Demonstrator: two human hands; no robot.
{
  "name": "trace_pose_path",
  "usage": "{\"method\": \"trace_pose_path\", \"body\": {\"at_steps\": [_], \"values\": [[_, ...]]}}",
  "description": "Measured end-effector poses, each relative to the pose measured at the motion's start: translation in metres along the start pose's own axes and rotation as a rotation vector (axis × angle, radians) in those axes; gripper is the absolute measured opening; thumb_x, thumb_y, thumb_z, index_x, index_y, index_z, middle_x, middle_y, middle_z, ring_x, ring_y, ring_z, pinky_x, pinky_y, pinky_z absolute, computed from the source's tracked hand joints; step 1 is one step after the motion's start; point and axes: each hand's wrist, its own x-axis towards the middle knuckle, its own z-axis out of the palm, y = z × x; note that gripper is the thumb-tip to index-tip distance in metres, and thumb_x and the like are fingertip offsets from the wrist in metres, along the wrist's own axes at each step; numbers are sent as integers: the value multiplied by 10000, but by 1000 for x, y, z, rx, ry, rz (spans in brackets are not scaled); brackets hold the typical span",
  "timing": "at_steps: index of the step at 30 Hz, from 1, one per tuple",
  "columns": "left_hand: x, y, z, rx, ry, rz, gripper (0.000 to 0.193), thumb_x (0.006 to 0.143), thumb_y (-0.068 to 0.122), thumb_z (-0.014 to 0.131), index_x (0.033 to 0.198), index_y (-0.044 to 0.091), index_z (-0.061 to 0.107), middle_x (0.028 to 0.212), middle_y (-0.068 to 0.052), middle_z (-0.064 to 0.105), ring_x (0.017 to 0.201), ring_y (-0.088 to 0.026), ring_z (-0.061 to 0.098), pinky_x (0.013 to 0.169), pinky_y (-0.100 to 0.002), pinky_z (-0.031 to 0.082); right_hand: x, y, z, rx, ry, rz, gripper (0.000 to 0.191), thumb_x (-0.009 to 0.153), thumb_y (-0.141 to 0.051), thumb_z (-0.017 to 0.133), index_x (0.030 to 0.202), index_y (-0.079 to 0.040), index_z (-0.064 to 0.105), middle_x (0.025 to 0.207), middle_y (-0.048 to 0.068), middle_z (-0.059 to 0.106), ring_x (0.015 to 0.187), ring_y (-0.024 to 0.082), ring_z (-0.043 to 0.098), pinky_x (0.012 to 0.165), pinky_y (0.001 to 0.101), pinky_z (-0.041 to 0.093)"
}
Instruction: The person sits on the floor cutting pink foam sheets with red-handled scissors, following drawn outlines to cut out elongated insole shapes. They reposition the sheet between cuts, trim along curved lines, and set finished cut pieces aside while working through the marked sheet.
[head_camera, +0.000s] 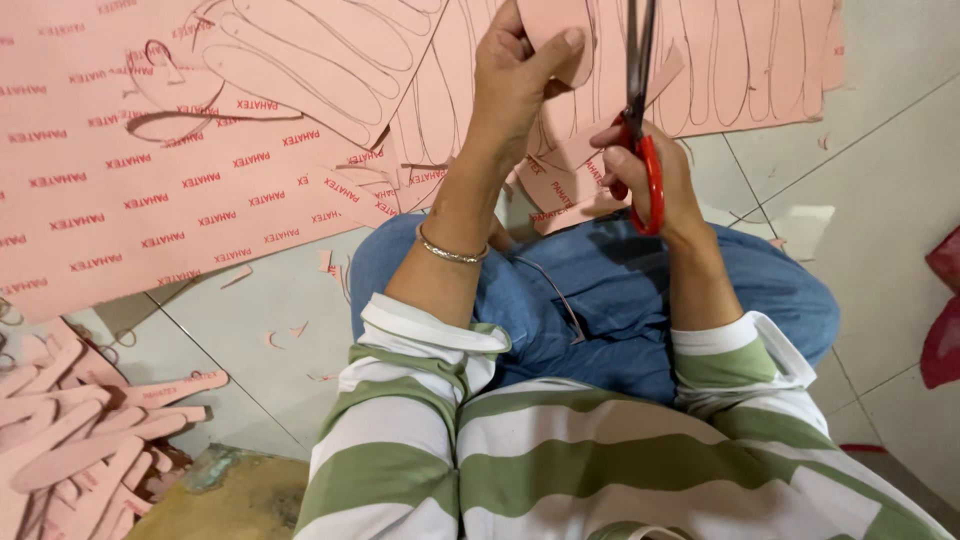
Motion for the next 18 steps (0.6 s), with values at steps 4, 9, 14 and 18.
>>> {"method": "trace_pose_path", "body": {"at_steps": [4,9,14,18], "values": [[2,1,-6,1,50,34,234,956,144,764,1124,50,630,1014,-69,744,893,-152,745,778,-356,665,-5,-4,7,-67,-52,30,318,986,-264,637,1158,3,644,877,9,595,723,88,564,634,239,479],[0,5,-3,-4,96,50,211,956,163,781,1080,49,655,967,-66,745,855,-150,734,767,-354,653,-10,-8,11,-131,-89,65,348,982,-311,650,1151,-7,649,839,2,591,714,85,566,630,244,479],[-6,14,2,0,51,22,209,959,178,780,1076,49,665,984,-53,741,884,-143,733,809,-354,654,-13,-9,10,-38,-164,-2,407,1026,-365,622,1152,22,638,839,17,572,723,103,555,640,254,472],[-7,21,5,8,26,19,215,945,177,772,1090,60,664,1003,-52,752,896,-142,745,819,-344,651,-19,-16,-4,25,-214,16,500,1034,-446,595,1142,41,633,879,28,565,757,114,558,671,255,470]]}}
